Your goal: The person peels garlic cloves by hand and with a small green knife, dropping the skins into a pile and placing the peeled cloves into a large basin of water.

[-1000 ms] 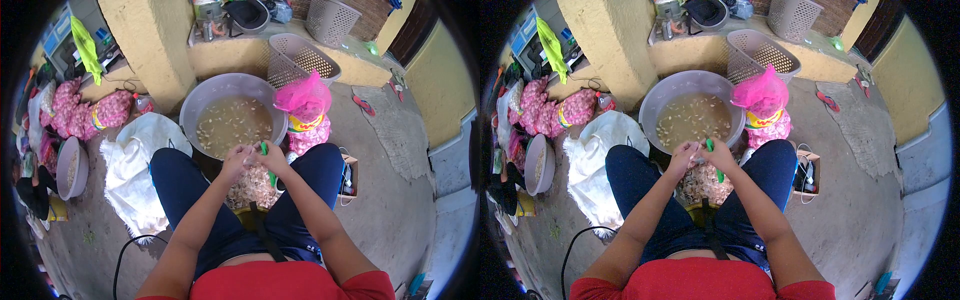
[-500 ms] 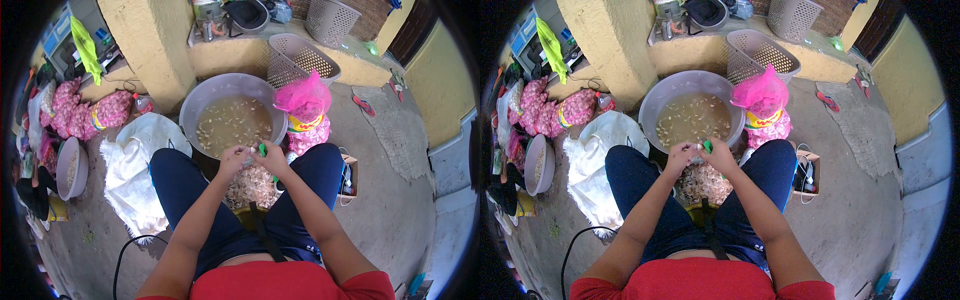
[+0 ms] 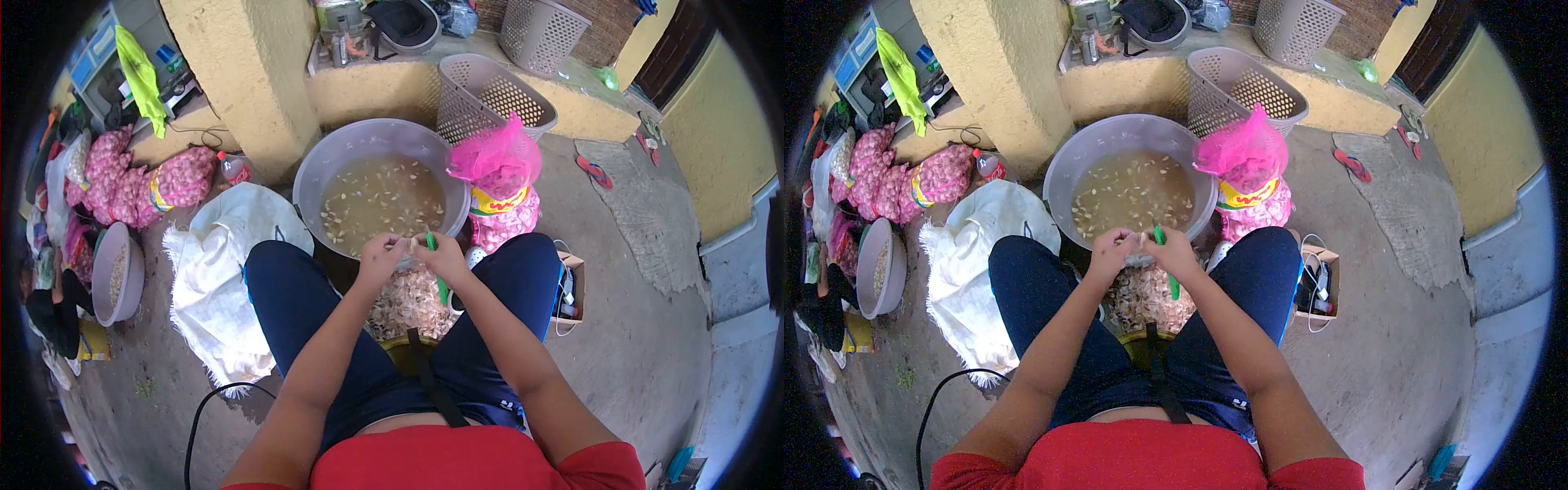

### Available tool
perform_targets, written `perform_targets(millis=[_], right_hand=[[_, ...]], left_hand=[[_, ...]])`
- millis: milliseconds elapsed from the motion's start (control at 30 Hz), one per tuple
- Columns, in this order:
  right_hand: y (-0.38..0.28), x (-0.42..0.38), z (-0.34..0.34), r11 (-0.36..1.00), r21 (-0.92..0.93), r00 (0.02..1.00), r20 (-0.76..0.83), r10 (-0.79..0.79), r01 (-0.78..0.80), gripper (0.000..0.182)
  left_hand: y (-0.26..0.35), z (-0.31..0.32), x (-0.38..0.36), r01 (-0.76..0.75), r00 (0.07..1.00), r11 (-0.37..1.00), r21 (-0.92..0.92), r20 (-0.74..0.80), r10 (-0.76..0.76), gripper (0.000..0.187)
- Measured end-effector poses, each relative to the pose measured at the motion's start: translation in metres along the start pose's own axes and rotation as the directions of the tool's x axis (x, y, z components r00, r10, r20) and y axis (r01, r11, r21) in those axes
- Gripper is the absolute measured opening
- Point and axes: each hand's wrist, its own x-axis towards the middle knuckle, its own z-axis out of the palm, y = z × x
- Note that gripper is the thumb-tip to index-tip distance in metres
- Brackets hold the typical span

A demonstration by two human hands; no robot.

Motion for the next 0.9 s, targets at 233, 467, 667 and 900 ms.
perform_targets(millis=[233,467,667,900], right_hand=[[-0.004,-0.001,-0.003,0.987,0.116,0.993,-0.038,0.115,-0.110,0.027],[-0.006,-0.002,-0.004,0.977,0.175,0.992,-0.019,0.123,-0.118,0.028],[-0.006,-0.003,-0.003,0.963,0.233,0.990,0.024,0.136,-0.137,0.026],[-0.001,0.001,-0.004,0.784,0.525,0.943,0.175,0.283,-0.332,0.025]], left_hand=[[0.013,0.000,-0.005,0.138,0.983,0.990,-0.010,0.120,-0.136,0.022],[0.000,-0.002,-0.002,-0.107,0.993,0.993,0.058,0.065,0.103,0.021],[-0.007,-0.003,0.001,-0.175,0.983,0.973,0.153,0.080,0.164,0.018],[0.012,-0.004,-0.002,0.367,0.911,0.878,-0.307,0.311,-0.272,0.019]])
